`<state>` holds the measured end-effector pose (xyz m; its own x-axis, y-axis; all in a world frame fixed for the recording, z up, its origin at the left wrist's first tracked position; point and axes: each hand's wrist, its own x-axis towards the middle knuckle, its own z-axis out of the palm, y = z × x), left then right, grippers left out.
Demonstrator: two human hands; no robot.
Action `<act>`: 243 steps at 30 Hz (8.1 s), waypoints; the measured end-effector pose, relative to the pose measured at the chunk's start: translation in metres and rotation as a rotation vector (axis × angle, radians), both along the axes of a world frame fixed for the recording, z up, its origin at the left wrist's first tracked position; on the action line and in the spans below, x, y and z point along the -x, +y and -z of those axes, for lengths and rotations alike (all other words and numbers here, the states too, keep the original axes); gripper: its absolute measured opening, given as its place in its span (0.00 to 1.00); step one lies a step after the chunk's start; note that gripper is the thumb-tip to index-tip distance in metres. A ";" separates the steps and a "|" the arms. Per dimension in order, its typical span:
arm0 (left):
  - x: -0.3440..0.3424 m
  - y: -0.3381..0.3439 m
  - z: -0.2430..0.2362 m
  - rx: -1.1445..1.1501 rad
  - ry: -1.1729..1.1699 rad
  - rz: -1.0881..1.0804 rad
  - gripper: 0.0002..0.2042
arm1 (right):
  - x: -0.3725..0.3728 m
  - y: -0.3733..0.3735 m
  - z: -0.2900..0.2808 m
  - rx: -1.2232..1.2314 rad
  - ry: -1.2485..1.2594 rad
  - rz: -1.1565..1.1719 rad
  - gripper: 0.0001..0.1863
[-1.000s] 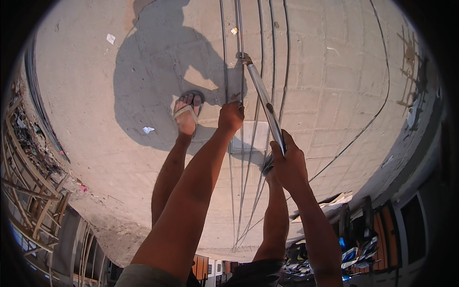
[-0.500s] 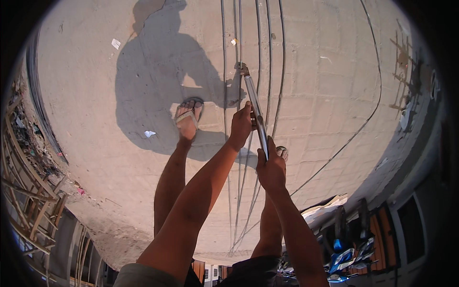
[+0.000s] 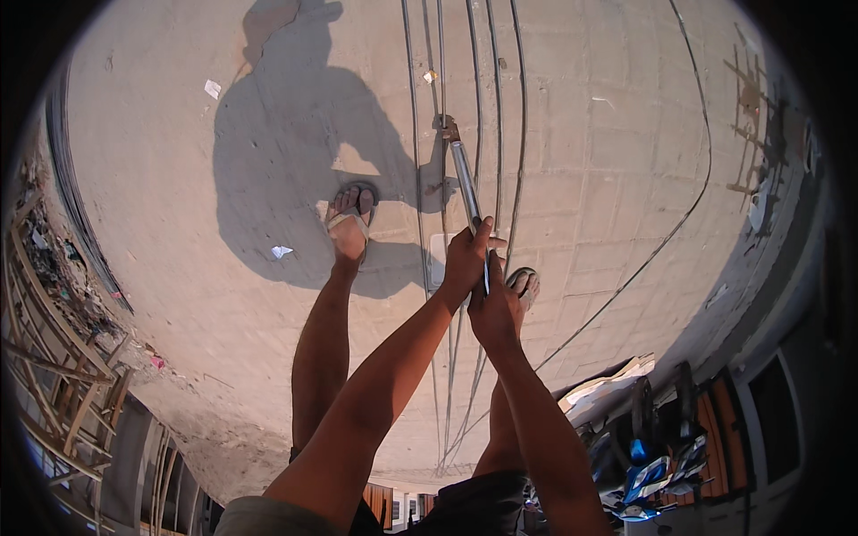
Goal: The person bends long metal rods one by one using a manual bending tool on a paved outdoor surface.
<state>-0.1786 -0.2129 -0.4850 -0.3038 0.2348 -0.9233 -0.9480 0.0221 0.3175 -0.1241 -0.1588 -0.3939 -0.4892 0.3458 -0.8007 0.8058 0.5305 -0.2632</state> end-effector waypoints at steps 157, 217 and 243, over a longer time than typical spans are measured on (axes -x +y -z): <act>0.052 -0.168 0.061 0.365 0.594 1.175 0.16 | 0.015 -0.019 -0.090 -0.132 0.160 0.326 0.23; 0.089 0.579 -0.184 -0.056 1.713 0.999 0.14 | -0.059 0.210 -0.084 0.377 -0.137 0.583 0.29; 0.130 0.046 -0.136 0.099 0.659 0.888 0.08 | -0.116 -0.150 -0.186 0.313 -0.134 0.641 0.27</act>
<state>-0.3090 -0.1669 -0.3493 -0.5024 0.5467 -0.6699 -0.2293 0.6628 0.7128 -0.0076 -0.3088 -0.2082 -0.1576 0.2767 -0.9479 0.9691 -0.1413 -0.2023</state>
